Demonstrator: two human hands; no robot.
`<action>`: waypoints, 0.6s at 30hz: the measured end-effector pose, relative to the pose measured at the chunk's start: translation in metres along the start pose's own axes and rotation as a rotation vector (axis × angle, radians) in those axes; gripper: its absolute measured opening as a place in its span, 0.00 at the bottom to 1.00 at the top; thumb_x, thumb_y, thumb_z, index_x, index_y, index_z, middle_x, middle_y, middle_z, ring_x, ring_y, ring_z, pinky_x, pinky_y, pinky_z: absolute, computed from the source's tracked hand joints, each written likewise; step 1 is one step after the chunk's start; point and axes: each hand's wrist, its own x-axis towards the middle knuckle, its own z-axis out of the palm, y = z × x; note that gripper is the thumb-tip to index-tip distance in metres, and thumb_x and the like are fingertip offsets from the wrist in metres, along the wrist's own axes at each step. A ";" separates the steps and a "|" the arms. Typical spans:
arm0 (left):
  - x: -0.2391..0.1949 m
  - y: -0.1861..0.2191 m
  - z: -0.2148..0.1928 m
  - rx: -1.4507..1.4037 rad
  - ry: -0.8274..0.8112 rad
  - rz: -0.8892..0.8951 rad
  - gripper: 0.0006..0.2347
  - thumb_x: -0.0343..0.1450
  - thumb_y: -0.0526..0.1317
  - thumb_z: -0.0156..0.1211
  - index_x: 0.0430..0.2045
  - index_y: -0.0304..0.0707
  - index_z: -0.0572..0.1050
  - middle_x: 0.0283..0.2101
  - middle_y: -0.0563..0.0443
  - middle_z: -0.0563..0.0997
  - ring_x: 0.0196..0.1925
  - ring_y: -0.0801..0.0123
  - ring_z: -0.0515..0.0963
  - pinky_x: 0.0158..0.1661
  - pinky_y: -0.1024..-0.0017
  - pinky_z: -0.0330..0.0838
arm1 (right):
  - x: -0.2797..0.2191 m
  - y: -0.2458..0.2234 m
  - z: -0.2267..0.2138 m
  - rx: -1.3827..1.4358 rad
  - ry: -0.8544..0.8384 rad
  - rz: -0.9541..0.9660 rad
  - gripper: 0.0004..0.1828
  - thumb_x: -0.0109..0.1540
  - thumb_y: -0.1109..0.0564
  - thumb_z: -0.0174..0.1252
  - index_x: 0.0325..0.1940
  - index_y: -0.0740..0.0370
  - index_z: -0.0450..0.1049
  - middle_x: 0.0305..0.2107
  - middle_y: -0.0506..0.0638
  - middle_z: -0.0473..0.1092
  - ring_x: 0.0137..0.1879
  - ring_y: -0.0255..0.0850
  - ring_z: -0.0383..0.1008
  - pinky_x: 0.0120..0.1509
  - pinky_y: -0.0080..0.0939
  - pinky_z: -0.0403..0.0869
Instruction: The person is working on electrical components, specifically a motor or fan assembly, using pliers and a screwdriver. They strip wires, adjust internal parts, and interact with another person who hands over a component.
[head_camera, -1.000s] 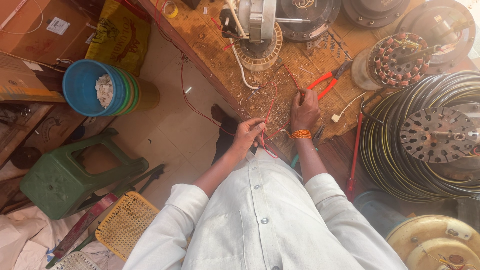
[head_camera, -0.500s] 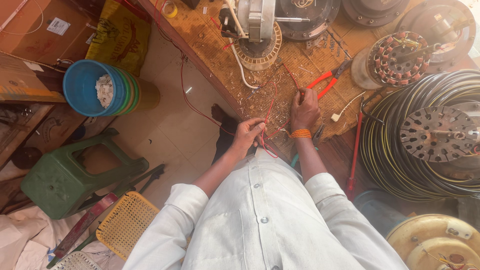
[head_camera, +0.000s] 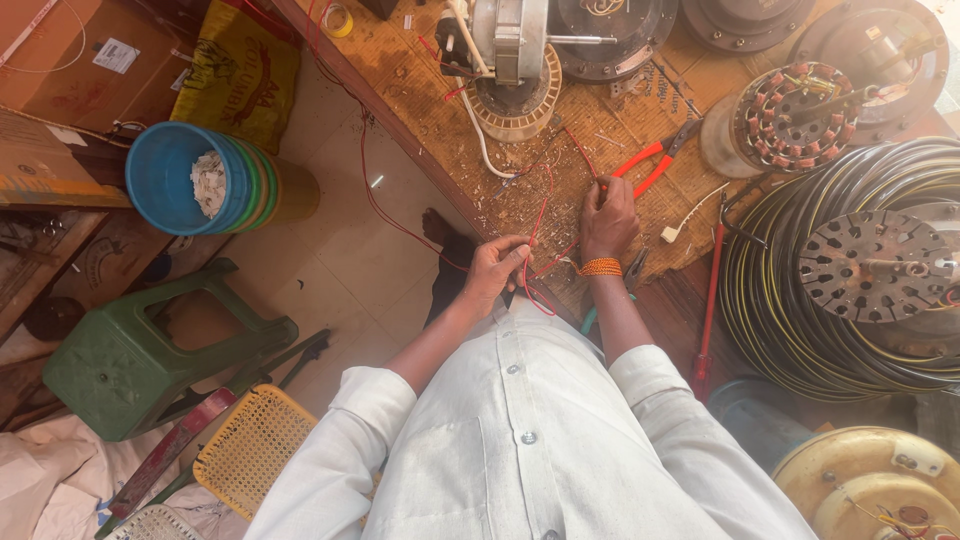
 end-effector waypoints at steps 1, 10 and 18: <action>-0.001 0.000 0.000 0.001 0.000 0.003 0.14 0.73 0.44 0.62 0.47 0.33 0.79 0.33 0.56 0.81 0.23 0.84 0.76 0.21 0.82 0.66 | 0.000 0.000 -0.001 -0.001 -0.001 -0.002 0.04 0.65 0.58 0.61 0.40 0.60 0.75 0.35 0.50 0.74 0.35 0.45 0.78 0.40 0.47 0.75; -0.002 0.002 0.001 0.038 0.019 -0.017 0.14 0.73 0.45 0.62 0.47 0.33 0.79 0.33 0.57 0.81 0.23 0.85 0.75 0.22 0.83 0.65 | 0.000 -0.001 0.000 -0.011 0.000 -0.004 0.04 0.65 0.58 0.61 0.40 0.60 0.74 0.35 0.50 0.74 0.34 0.43 0.78 0.39 0.46 0.75; -0.003 0.000 -0.006 -0.060 0.005 0.000 0.14 0.73 0.44 0.63 0.47 0.33 0.78 0.33 0.56 0.81 0.25 0.84 0.75 0.25 0.82 0.65 | -0.002 -0.001 0.002 0.073 0.042 0.049 0.04 0.65 0.59 0.62 0.42 0.61 0.76 0.35 0.50 0.75 0.33 0.40 0.78 0.40 0.44 0.76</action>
